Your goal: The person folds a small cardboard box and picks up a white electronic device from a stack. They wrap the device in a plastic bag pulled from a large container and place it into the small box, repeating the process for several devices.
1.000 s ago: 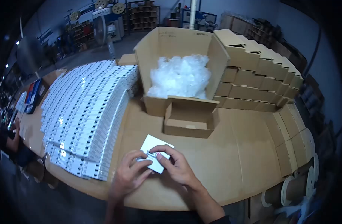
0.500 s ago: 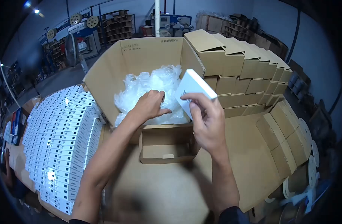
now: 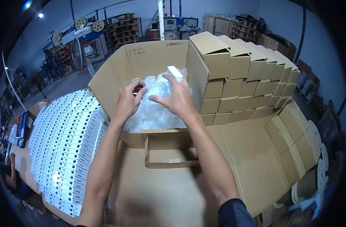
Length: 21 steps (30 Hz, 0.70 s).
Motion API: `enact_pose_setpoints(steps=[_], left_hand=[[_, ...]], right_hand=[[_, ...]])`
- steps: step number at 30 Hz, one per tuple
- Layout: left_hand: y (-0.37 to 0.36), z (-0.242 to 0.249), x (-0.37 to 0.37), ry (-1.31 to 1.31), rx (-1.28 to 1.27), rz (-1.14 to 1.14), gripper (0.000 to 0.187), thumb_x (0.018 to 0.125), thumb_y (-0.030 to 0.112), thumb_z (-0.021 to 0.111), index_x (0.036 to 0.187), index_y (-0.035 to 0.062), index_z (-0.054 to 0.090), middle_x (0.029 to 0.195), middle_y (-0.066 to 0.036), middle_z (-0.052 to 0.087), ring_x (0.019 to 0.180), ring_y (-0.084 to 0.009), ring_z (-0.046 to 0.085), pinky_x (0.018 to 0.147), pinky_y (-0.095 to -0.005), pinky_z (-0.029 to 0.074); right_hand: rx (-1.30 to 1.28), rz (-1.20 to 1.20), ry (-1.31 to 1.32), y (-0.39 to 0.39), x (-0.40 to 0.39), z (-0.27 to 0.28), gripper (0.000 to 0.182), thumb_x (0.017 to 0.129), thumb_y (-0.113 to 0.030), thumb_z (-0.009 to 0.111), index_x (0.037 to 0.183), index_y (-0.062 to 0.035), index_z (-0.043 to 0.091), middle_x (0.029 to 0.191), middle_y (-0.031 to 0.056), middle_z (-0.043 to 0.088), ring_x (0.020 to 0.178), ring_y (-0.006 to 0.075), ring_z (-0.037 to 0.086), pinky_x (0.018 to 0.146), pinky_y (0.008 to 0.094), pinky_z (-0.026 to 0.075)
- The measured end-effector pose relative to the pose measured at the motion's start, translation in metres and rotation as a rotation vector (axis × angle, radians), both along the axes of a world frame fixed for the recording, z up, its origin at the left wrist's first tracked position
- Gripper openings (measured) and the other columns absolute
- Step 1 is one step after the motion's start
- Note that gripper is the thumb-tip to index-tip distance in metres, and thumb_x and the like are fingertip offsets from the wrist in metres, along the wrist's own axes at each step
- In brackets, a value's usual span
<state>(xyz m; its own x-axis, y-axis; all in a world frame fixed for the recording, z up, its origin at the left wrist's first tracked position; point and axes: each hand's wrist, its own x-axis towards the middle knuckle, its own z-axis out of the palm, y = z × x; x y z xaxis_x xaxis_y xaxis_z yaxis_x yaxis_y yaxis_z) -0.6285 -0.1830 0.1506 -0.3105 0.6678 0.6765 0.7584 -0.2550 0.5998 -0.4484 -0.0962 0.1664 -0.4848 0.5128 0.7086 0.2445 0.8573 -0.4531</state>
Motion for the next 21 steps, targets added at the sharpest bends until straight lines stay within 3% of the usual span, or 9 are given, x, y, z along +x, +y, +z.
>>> enact_pose_setpoints(steps=[2,5,7,9,12,15,16,17,21], left_hand=[[0.006,-0.004,-0.001,-0.031,0.067,-0.055,0.015,0.095,0.010,0.068,0.104,-0.0012,0.065,0.087,-0.013,0.074,0.086,-0.0222,0.075,0.075,-0.0347,0.057],[0.013,0.003,-0.004,-0.030,0.048,0.143,0.013,0.097,0.011,0.064,0.105,0.0006,0.064,0.083,-0.012,0.072,0.081,-0.0196,0.073,0.072,-0.0347,0.055],[0.023,0.006,-0.020,-0.069,0.076,0.218,0.013,0.098,0.013,0.063,0.106,0.0023,0.064,0.080,-0.011,0.070,0.073,-0.0175,0.069,0.068,-0.0348,0.052],[0.030,0.008,-0.033,-0.136,0.053,0.249,0.013,0.098,0.014,0.063,0.105,0.0028,0.064,0.078,-0.010,0.068,0.070,-0.0170,0.067,0.066,-0.0348,0.051],[0.040,0.009,-0.037,-0.115,0.129,0.269,0.014,0.097,0.017,0.066,0.101,0.0036,0.070,0.074,-0.012,0.067,0.067,-0.0237,0.066,0.066,-0.0380,0.050],[0.042,0.015,-0.042,-0.127,0.183,0.221,0.019,0.096,0.023,0.069,0.099,0.0037,0.073,0.074,-0.015,0.068,0.069,-0.0268,0.068,0.066,-0.0400,0.050],[0.039,0.017,-0.045,-0.137,0.204,0.202,0.022,0.096,0.025,0.071,0.098,0.0034,0.073,0.074,-0.015,0.069,0.069,-0.0263,0.068,0.066,-0.0399,0.050],[0.035,0.019,-0.046,-0.144,0.225,0.185,0.025,0.095,0.028,0.072,0.098,0.0030,0.074,0.074,-0.015,0.069,0.069,-0.0258,0.068,0.066,-0.0397,0.050],[-0.009,0.046,-0.024,-0.308,0.102,-0.036,0.024,0.097,0.024,0.073,0.098,0.0005,0.074,0.064,0.001,0.060,0.058,-0.0051,0.053,0.055,-0.0283,0.043]], right_hand=[[-0.020,0.157,0.010,0.013,-0.019,0.000,0.055,0.077,-0.036,0.087,0.113,0.0041,0.072,0.133,0.0313,0.060,0.126,0.0442,0.055,0.114,0.0502,0.040],[-0.091,0.203,-0.175,0.050,-0.046,-0.010,0.041,0.082,-0.035,0.084,0.107,-0.0033,0.074,0.119,0.0256,0.064,0.110,0.0415,0.061,0.094,0.0475,0.049],[0.005,0.109,-0.033,0.048,-0.051,-0.017,0.028,0.085,-0.026,0.080,0.090,0.0001,0.071,0.099,0.0255,0.064,0.104,0.0416,0.060,0.090,0.0469,0.049],[-0.059,0.040,-0.180,0.053,-0.050,-0.017,0.024,0.082,-0.021,0.079,0.095,-0.0009,0.077,0.104,0.0327,0.069,0.119,0.0413,0.060,0.112,0.0460,0.043],[0.006,-0.028,-0.227,0.059,-0.055,-0.017,0.020,0.084,-0.021,0.076,0.092,-0.0032,0.078,0.103,0.0311,0.069,0.114,0.0416,0.062,0.112,0.0448,0.043],[-0.274,0.013,-0.248,0.053,-0.037,0.007,0.019,0.086,-0.020,0.073,0.092,-0.0025,0.078,0.102,0.0278,0.071,0.098,0.0410,0.066,0.104,0.0476,0.048],[-0.377,0.015,-0.187,0.053,-0.030,0.008,0.024,0.090,-0.025,0.071,0.097,-0.0036,0.078,0.100,0.0195,0.073,0.080,0.0328,0.068,0.093,0.0473,0.052],[-0.435,0.071,-0.117,0.048,-0.023,0.010,0.026,0.090,-0.028,0.073,0.098,-0.0041,0.079,0.099,0.0176,0.073,0.080,0.0305,0.068,0.091,0.0461,0.052],[-0.458,0.224,0.025,0.007,0.019,0.037,0.042,0.086,-0.041,0.081,0.110,-0.0071,0.078,0.091,0.0105,0.070,0.088,0.0203,0.066,0.081,0.0369,0.053]])
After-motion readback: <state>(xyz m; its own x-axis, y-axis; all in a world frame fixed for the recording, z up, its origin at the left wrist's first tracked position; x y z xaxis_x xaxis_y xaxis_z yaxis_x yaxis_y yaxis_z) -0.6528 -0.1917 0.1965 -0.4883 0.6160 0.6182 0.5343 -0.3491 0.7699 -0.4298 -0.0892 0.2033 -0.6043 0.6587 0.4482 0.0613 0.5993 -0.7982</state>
